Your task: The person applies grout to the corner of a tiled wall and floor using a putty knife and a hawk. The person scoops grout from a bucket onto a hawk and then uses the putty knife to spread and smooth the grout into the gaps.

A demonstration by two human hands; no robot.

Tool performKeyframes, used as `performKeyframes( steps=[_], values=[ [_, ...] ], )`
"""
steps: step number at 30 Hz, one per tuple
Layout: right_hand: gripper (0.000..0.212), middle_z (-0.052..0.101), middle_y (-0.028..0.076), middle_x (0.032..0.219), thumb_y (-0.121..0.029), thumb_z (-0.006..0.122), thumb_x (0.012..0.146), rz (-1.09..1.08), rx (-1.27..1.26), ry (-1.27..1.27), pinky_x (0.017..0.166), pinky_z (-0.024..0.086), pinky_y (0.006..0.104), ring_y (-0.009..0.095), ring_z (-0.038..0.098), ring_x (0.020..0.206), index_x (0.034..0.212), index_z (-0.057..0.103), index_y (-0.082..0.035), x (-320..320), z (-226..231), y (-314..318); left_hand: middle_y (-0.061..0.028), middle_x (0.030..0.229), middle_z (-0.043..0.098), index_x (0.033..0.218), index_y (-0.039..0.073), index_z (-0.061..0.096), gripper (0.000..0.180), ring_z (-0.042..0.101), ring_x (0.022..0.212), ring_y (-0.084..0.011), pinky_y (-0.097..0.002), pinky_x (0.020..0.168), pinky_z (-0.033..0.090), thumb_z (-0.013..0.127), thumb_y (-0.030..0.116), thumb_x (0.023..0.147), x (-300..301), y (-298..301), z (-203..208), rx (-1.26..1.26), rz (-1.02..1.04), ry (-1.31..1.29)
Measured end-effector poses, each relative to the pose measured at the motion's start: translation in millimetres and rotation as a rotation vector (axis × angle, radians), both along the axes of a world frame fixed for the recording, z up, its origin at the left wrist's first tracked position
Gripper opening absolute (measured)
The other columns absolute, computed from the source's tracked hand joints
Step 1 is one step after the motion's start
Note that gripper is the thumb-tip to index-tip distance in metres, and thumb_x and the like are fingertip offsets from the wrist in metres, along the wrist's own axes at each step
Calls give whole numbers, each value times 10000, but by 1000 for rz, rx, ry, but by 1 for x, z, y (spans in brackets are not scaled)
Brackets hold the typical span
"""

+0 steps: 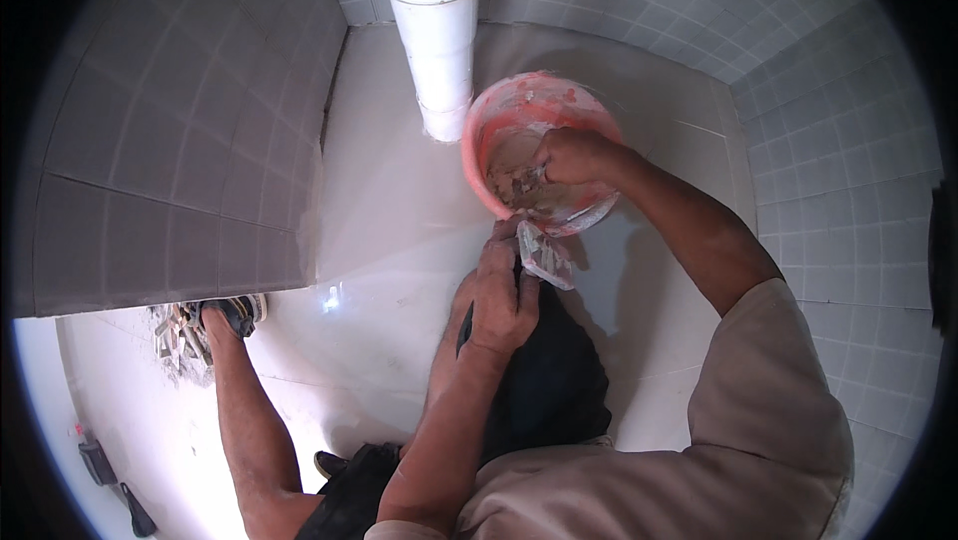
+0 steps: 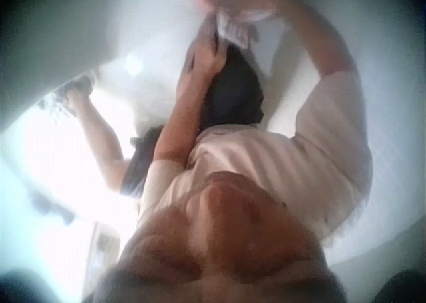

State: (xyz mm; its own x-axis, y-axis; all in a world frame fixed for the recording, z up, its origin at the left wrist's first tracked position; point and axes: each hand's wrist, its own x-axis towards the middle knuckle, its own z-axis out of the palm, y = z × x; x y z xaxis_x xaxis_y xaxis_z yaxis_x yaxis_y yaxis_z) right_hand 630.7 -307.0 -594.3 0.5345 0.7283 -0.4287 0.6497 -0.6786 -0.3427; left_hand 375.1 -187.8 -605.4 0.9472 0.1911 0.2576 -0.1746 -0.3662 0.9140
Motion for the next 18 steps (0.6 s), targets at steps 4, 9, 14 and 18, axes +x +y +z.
performKeyframes(
  steps=[4,9,14,18],
  values=[
    [324,751,154,1048,-149,690,773,-32,-181,77,940,546,419,327,709,1038,1079,791,-114,1,29,14,-268,1500,475,1435,-35,445,501,429,1416,-466,-489,1178,339,551,120,971,-3,6,-1,-58,7,-3],
    [362,754,138,1076,-128,689,784,50,-102,-221,953,538,429,316,710,1048,1133,783,-151,5,11,3,-273,1562,397,1414,-47,455,555,312,1479,-483,-566,1232,194,540,91,883,1,-11,0,186,93,-19],
    [396,746,134,1123,-138,701,799,-6,-20,-143,963,534,425,310,697,1085,1188,767,-164,-7,18,12,-271,1594,351,1427,-47,435,570,253,1514,-477,-574,1232,168,531,76,879,1,-5,0,60,89,-15],
    [437,737,136,1161,-146,722,797,40,-8,47,961,535,431,300,686,1116,1232,755,-181,8,22,-2,-261,1585,365,1516,-63,346,575,315,1490,-456,-490,1236,226,514,123,999,5,-8,-2,73,70,-37]
  ],
)
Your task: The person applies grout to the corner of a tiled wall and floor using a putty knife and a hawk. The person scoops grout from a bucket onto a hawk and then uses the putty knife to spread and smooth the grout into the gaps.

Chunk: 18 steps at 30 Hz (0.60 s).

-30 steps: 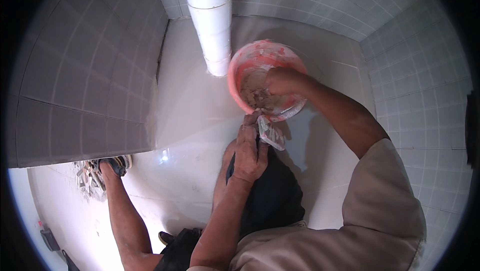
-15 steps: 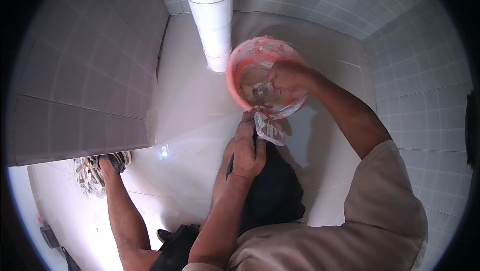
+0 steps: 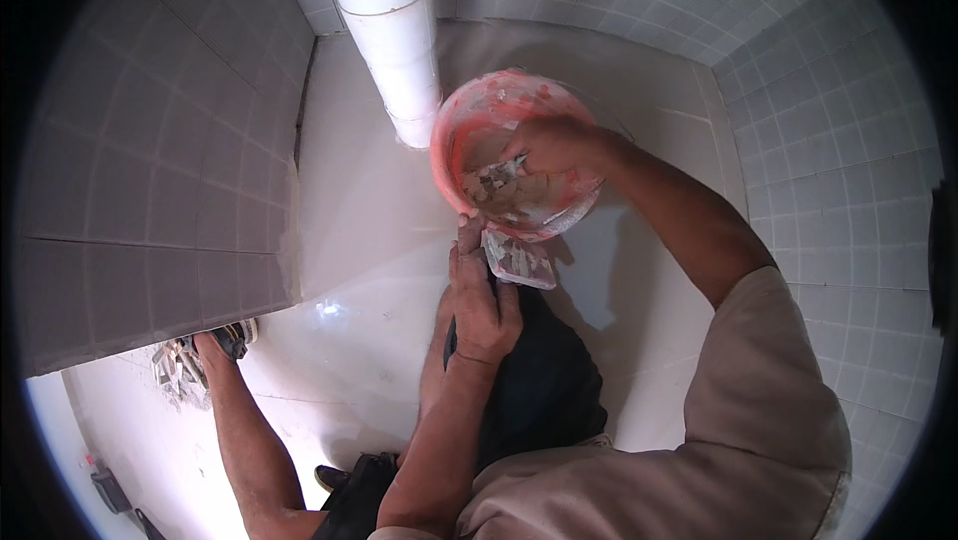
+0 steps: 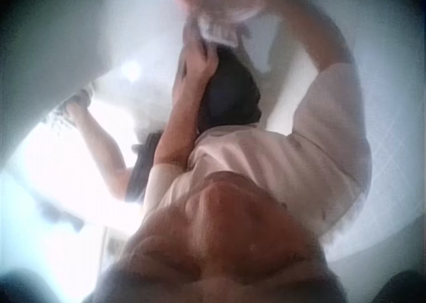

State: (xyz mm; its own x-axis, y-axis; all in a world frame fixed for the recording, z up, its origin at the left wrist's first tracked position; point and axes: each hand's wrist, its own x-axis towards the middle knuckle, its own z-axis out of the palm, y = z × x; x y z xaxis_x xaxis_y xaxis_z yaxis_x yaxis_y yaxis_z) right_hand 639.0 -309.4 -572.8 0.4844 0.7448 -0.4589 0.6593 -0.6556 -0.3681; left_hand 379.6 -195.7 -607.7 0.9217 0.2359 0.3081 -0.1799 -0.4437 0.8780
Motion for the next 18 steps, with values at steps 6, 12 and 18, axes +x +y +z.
performKeyframes(
  steps=[6,12,18],
  values=[
    [290,757,132,1035,-177,672,814,93,-116,-315,905,555,462,310,723,970,1079,780,-129,-8,-1,9,-263,1579,372,1521,-65,337,573,312,1494,-453,-489,1237,231,506,141,1013,-4,7,-2,72,-7,-8],
    [245,756,143,983,-174,635,806,106,-106,-137,849,570,475,313,731,915,984,783,-96,-1,-20,16,-299,1558,382,1425,-60,431,521,317,1455,-526,-566,1203,257,515,71,928,2,-3,-3,-38,-9,-54],
    [248,759,142,1022,-186,647,802,-99,-184,-283,876,567,460,313,733,954,976,779,-68,-12,21,33,-281,1564,375,1491,-68,364,540,321,1488,-463,-498,1238,229,500,94,994,-4,8,-2,-5,-8,-29]
  ],
)
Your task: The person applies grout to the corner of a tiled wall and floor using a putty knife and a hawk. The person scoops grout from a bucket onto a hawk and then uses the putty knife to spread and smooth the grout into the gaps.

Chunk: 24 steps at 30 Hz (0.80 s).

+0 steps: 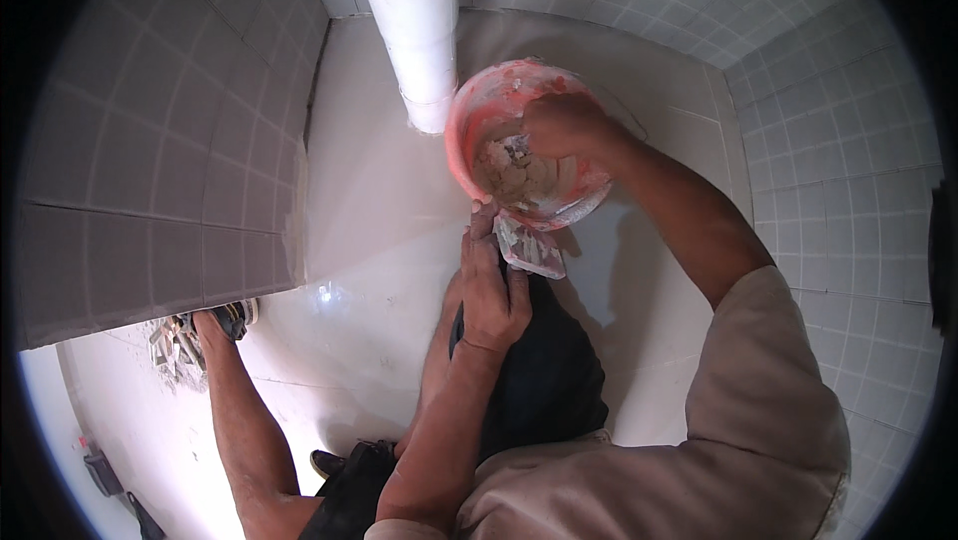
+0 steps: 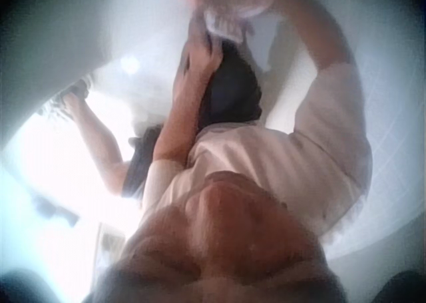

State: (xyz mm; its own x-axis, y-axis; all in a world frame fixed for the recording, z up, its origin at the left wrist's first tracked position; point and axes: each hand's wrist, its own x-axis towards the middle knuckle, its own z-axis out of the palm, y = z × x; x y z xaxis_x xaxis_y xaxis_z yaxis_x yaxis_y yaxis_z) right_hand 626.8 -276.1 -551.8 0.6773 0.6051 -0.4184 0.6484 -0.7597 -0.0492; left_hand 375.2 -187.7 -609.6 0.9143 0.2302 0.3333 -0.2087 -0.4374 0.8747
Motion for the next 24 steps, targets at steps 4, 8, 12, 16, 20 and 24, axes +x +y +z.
performKeyframes(
  steps=[4,8,12,16,20,24],
  values=[
    [249,759,128,1055,-172,659,799,65,-26,-17,896,560,450,304,730,981,992,784,-80,-21,-5,5,-284,1560,378,1488,-69,373,544,330,1481,-466,-499,1235,236,500,76,979,1,-3,-6,22,7,1],
    [291,755,136,1057,-156,687,803,108,28,77,906,551,436,317,719,988,1068,779,-80,-15,-11,0,-287,1563,374,1493,-68,370,564,353,1462,-471,-500,1223,263,504,57,960,3,-2,-2,-2,11,-33],
    [328,739,173,1067,-135,683,830,120,197,150,911,536,416,305,707,1005,1144,765,-86,-14,1,-27,-279,1539,403,1501,-57,367,574,379,1449,-453,-494,1208,294,504,36,952,-1,3,9,61,22,43],
    [341,737,154,1093,-81,660,866,-37,453,161,895,525,367,237,704,991,1199,728,-58,-32,26,-72,-252,1514,439,1490,-41,387,522,411,1439,-401,-485,1197,317,490,20,982,-8,0,16,-232,24,64],
    [396,693,90,1124,-26,632,924,-394,911,453,894,507,328,186,658,973,1320,639,-18,-86,52,-92,-172,1362,583,1413,-18,465,397,592,1253,-276,-424,1070,470,510,25,1021,-23,14,35,-846,78,144],
    [425,689,137,1207,14,659,919,-349,1177,298,963,500,351,206,644,1081,1343,624,7,-152,45,-82,-119,1214,676,1280,-20,552,264,670,1100,-209,-384,974,542,561,40,1024,-28,35,66,-1488,15,136]
  ],
)
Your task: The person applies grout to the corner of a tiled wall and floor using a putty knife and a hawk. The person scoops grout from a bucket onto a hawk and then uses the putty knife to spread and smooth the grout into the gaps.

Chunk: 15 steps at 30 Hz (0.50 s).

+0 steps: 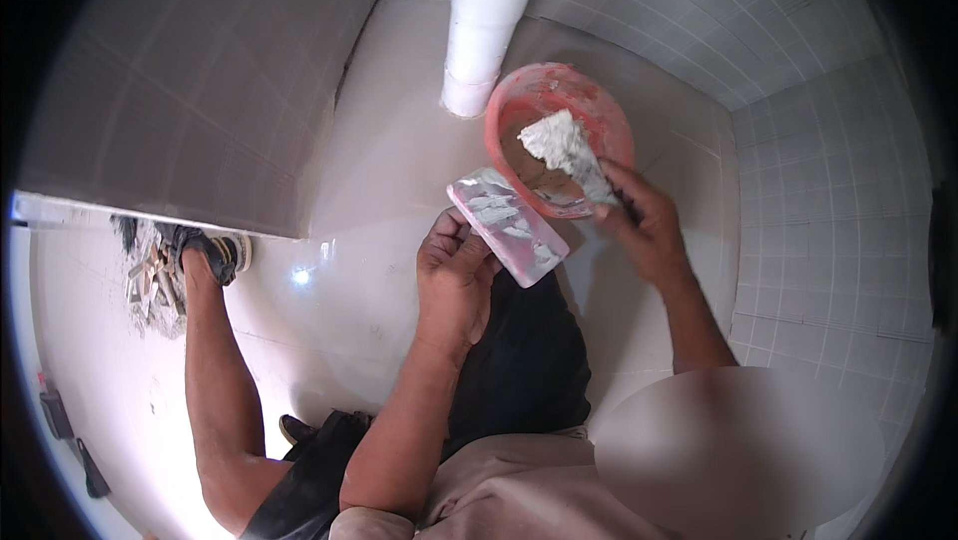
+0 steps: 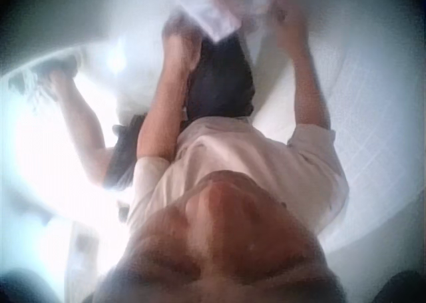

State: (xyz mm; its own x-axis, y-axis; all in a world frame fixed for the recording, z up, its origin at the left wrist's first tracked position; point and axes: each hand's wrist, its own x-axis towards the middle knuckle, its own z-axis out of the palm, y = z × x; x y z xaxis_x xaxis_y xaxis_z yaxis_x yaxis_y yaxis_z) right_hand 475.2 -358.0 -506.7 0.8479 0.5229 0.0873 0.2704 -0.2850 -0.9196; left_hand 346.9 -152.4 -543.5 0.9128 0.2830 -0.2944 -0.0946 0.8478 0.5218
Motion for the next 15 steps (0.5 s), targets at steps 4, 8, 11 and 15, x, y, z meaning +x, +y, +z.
performKeyframes(
  steps=[4,8,11,15],
  values=[
    [460,674,160,1228,55,675,897,163,90,-303,961,497,347,244,649,1083,1350,627,-5,-29,-19,28,-155,1242,667,1310,-58,549,299,680,1106,-235,-394,1003,543,552,34,1025,-10,15,20,-124,-18,4],
    [522,653,161,1185,129,665,849,178,184,-462,897,509,331,277,646,1017,1346,641,-26,-44,-22,61,-169,1248,665,1342,-81,530,339,678,1127,-251,-399,1027,537,518,8,1015,-20,23,31,-171,18,-25],
    [540,625,141,1115,138,662,832,183,122,-485,856,513,340,275,624,967,1345,648,-29,-53,-22,72,-181,1254,662,1356,-94,517,378,678,1132,-264,-400,1029,538,510,-10,988,-26,32,33,-205,-1,-55],
    [601,585,136,1067,151,646,775,185,95,-608,856,509,397,308,596,932,1340,665,-56,-54,-14,78,-202,1235,666,1361,-96,518,426,694,1096,-273,-399,1000,559,499,-34,939,-30,41,39,-206,-2,-50]
  ],
)
